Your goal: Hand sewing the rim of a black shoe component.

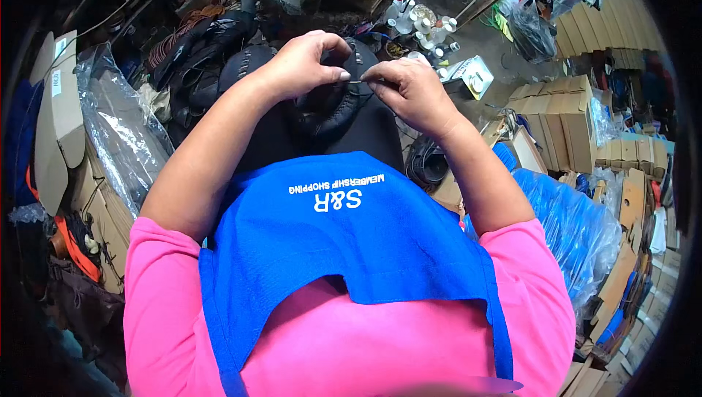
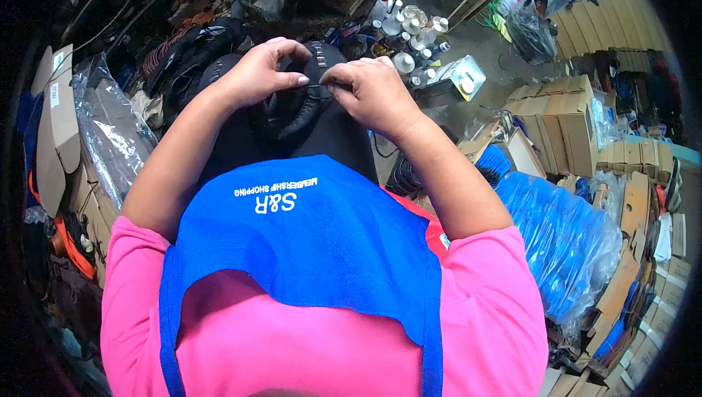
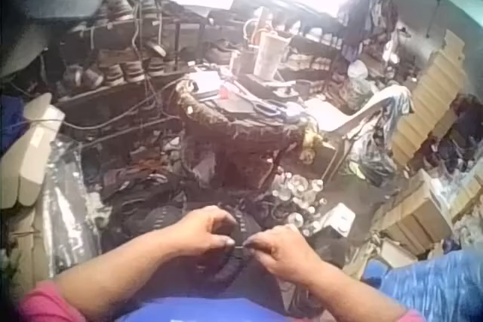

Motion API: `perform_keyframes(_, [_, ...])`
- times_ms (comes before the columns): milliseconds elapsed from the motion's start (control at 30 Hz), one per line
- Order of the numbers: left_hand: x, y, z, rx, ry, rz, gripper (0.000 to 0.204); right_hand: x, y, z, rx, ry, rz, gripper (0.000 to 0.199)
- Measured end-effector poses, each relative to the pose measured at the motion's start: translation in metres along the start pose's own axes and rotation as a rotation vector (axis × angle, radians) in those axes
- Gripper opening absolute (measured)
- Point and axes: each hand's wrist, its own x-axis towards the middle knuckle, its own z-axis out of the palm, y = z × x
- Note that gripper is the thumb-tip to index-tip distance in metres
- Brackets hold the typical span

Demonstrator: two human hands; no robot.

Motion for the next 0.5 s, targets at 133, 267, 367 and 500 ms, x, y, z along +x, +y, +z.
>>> perform_keyframes(133, [0.009,-0.001,-0.006,-0.05,-0.164,-0.105,0.032,0.003,-0.003,-0.002,-0.064,-0.055,-0.008,0.012])
perform_keyframes(267, [0.009,-0.01,-0.008,-0.337,-0.256,-0.147,0.032,0.006,-0.008,-0.006,-0.105,-0.107,0.001,0.012])
perform_keyframes(367, [0.01,-0.009,-0.011,-0.332,-0.342,-0.186,0.036,0.005,-0.011,-0.008,-0.145,-0.125,0.055,0.014])
perform_keyframes(500, [0.008,-0.012,-0.015,-0.233,-0.394,-0.121,0.038,0.006,-0.016,-0.008,-0.196,-0.135,0.079,0.015])
